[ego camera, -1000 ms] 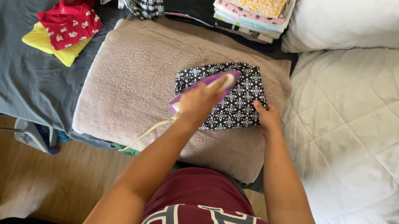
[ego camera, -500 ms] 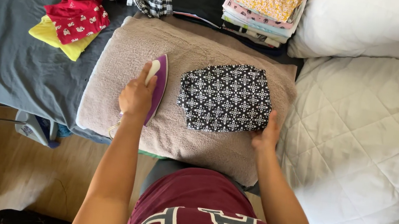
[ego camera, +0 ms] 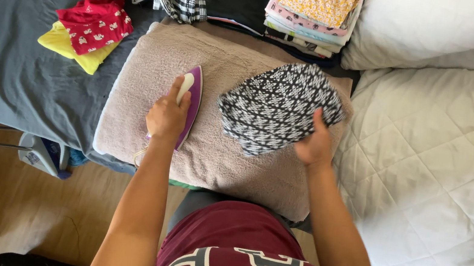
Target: The person irons a black and white patterned garment on a towel-covered surface, smoothing it out and folding it after ironing. They then pick up a checkered shirt and begin ironing it.
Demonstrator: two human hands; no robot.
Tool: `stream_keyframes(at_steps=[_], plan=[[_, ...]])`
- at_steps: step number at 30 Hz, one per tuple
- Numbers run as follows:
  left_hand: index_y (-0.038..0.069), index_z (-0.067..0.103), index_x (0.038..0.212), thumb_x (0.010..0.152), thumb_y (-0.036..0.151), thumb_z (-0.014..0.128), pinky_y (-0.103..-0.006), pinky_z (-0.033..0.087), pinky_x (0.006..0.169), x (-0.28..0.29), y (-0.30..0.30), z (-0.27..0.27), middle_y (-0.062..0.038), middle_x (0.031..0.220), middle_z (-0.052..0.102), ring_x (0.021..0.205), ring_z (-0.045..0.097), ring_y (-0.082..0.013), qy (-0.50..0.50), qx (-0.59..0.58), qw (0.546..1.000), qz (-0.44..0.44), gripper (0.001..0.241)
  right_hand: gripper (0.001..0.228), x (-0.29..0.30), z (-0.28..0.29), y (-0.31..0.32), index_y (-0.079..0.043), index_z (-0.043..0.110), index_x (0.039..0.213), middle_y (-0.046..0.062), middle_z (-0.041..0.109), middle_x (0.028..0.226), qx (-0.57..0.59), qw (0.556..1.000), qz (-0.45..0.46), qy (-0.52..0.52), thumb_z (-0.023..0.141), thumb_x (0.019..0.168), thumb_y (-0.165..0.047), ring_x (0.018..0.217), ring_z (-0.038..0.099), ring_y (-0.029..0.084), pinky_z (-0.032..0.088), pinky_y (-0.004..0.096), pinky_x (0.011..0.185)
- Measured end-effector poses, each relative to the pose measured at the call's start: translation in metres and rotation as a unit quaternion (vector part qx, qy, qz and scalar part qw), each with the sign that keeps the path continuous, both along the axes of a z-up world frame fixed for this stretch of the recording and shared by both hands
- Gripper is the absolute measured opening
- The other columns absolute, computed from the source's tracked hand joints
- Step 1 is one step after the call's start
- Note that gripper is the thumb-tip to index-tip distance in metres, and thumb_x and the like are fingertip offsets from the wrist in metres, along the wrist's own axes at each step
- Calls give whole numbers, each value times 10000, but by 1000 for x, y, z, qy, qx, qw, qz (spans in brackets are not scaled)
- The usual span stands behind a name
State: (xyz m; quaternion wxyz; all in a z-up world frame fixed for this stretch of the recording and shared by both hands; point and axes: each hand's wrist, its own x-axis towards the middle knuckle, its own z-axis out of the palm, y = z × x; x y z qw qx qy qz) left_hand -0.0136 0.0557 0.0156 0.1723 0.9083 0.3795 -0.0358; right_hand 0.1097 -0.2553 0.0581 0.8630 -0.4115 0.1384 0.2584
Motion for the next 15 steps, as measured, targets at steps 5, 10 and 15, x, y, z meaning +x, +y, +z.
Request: stream_keyframes(at_steps=[5,10,15], plan=[[463,349,1554,1072,634,321,-443,619,681,0,1,0,-135,933,726,865,746,-321,9,12,1000,-14,513,313,38,60,-16,-142,635,1262,96,703,1165,-140,968,4,-209,682,990,-291,1077,699,250,577,429,964],[476,357,1547,1065,641,316,-456,620,700,-2,0,3,-140,948,733,886,749,-332,12,11,1000,-11,511,473,11,133,20,-142,425,1536,256,579,1353,-267,779,178,-538,489,1072,-76,1062,548,313,438,422,889],[459,364,1545,1069,634,327,-456,621,699,-3,0,2,-133,955,734,896,749,-328,7,13,1000,-10,508,809,-37,19,42,-476,140,1610,-49,-116,1702,-567,352,399,-628,630,968,-456,1496,-234,380,81,816,1072]])
